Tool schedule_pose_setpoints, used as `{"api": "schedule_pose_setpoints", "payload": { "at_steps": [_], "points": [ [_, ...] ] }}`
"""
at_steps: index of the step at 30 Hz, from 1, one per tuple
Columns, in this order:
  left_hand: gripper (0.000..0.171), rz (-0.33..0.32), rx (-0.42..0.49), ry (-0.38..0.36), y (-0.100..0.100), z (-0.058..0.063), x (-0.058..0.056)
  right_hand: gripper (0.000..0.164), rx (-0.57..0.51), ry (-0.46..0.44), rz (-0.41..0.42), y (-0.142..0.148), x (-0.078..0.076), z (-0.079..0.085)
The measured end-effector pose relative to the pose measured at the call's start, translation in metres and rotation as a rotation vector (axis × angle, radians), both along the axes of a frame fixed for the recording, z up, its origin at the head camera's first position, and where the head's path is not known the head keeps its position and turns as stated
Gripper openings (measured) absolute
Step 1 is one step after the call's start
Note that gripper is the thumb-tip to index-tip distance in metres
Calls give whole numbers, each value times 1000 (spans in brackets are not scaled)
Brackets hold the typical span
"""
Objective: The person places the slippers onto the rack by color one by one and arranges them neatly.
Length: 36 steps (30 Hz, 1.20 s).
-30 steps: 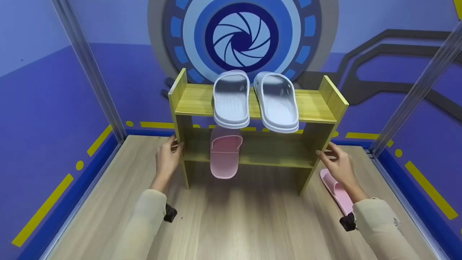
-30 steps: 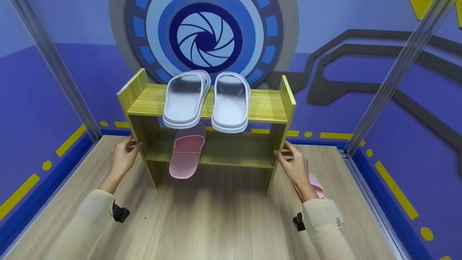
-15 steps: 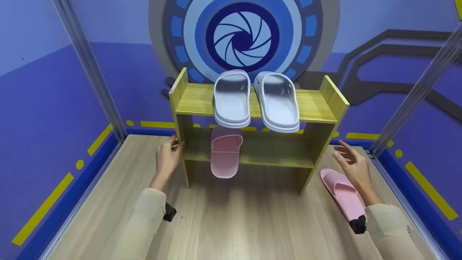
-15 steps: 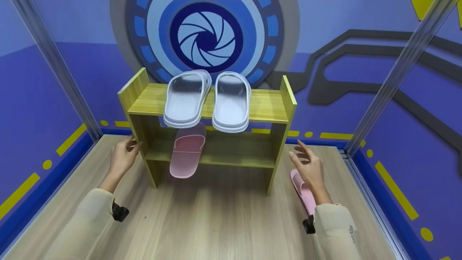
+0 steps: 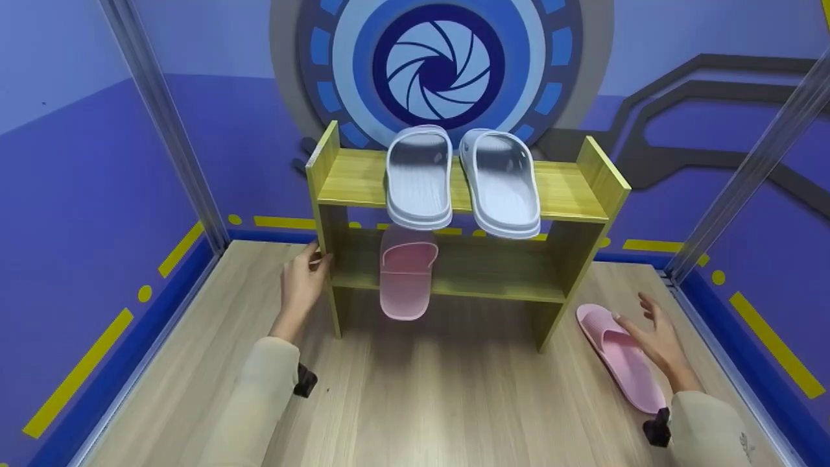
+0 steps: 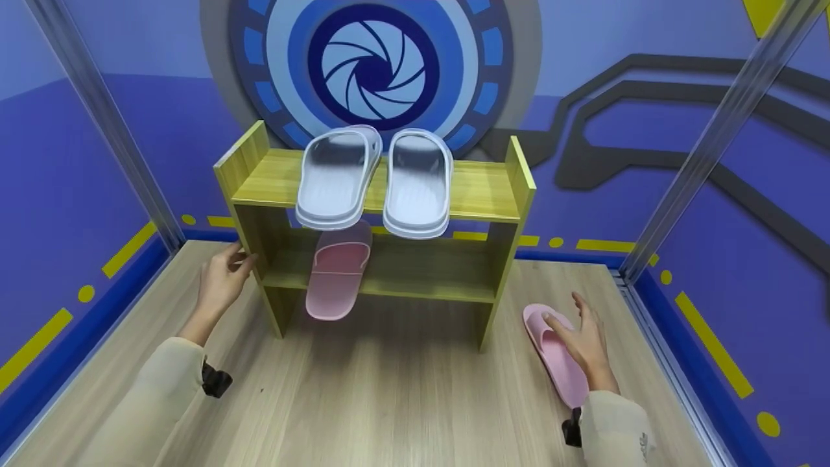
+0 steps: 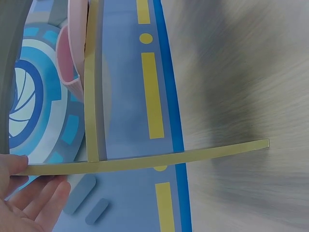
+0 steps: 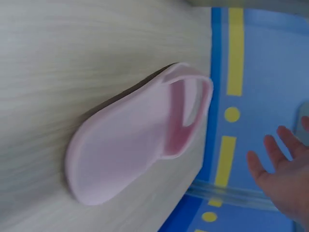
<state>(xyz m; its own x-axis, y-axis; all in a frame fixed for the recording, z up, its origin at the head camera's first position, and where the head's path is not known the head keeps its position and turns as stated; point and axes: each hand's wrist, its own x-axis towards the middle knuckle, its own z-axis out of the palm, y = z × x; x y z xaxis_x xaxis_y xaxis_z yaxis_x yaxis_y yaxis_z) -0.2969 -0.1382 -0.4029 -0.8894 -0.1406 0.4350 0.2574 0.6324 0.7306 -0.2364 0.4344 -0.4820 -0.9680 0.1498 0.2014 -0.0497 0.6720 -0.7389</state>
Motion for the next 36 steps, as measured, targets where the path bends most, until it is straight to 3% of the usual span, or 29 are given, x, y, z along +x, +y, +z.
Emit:
{"api": "schedule_pose_setpoints", "payload": {
  "at_steps": [11,18,25,36],
  "points": [
    [28,2,3,-6,0,1,0,93,142,-259,-120,11,19,-46],
    [29,-3,8,-22,0,0,0,105,137,-447,-201,11,24,-62],
    [28,-7,8,-9,-1,-1,0,112,168,-518,-206,10,28,-72],
    [26,-2,-3,4,-1,0,1,115,205,-518,-238,4,23,-74]
  ]
}}
